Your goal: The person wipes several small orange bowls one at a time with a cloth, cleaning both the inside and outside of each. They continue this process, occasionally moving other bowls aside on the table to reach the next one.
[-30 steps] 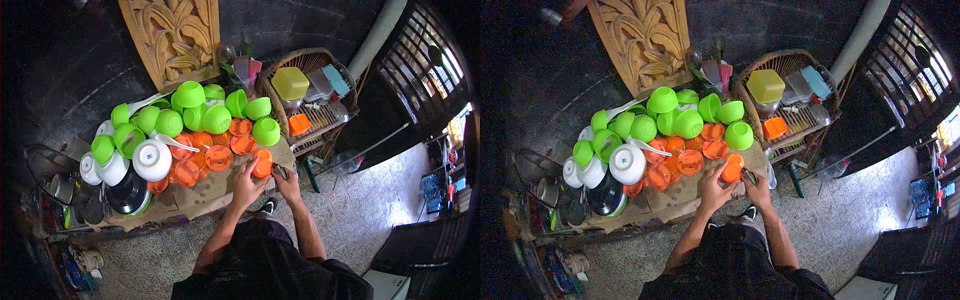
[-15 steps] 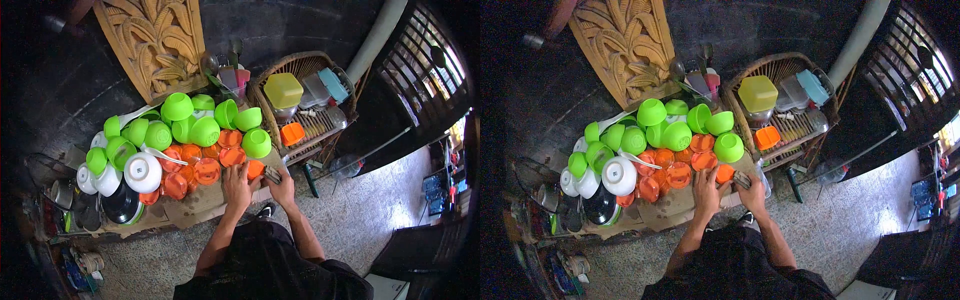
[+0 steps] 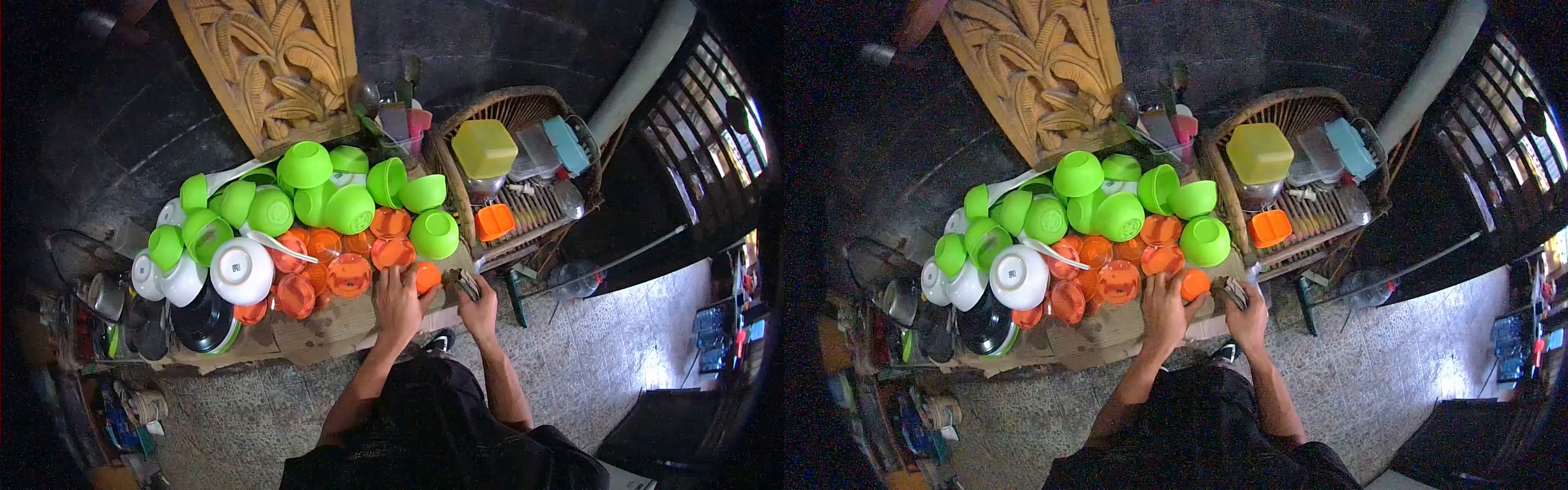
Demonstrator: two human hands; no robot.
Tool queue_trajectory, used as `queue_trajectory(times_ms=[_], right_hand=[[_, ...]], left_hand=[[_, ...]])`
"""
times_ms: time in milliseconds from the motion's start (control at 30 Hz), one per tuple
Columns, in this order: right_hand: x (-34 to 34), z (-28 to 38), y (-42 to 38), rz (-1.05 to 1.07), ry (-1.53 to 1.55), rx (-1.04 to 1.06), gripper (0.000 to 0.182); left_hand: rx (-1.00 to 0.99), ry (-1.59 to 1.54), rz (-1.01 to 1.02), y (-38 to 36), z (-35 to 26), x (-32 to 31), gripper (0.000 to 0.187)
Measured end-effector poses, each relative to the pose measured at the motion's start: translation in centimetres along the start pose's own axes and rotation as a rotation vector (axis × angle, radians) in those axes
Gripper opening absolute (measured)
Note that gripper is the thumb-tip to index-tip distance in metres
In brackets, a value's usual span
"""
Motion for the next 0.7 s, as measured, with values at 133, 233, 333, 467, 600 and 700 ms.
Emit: queue_trajectory(times_ms=[133, 233, 333, 467, 600, 700], right_hand=[[0.1, 0.3, -0.3, 0.04, 0.077, -0.073, 0.032], [0.0, 0.4, -0.5, 0.03, 0.083, -0.042, 0.032], [-0.3, -0.2, -0.6, 0.031, 0.108, -0.024, 0.031], [-0.6, 0.8, -1.2, 0.029, 0.174, -0.064, 0.03], [-1.0, 1.7, -2.2, 0.036, 0.262, -0.043, 0.031], [-1.9, 2.8, -2.9, 0.053, 0.273, 0.007, 0.034]], left_hand=[[-0.017, 0.0, -0.032, 0.2, 0.0, 0.4, 0.064], [0.004, -0.002, -0.026, 0.2, 0.2, 0.5, 0.065], [0.01, -0.013, -0.058, 0.4, -0.1, 1.7, 0.061], [0.045, -0.098, -0.098, -0.4, 1.7, 2.1, 0.04], [0.154, -0.197, -0.315, -0.6, 4.9, 5.9, 0.023], [0.311, -0.27, -0.433, -1.8, 7.9, 9.7, 0.026]])
Point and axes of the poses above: each hand's wrist, its own y-axis towards the middle knuckle, its own x-axis out of the back of the hand, z = x × y, the point moved 5 cm from there along y, towards the middle knuckle, and after that the axes turned 3 degrees about -z, right-handed, at the moved point
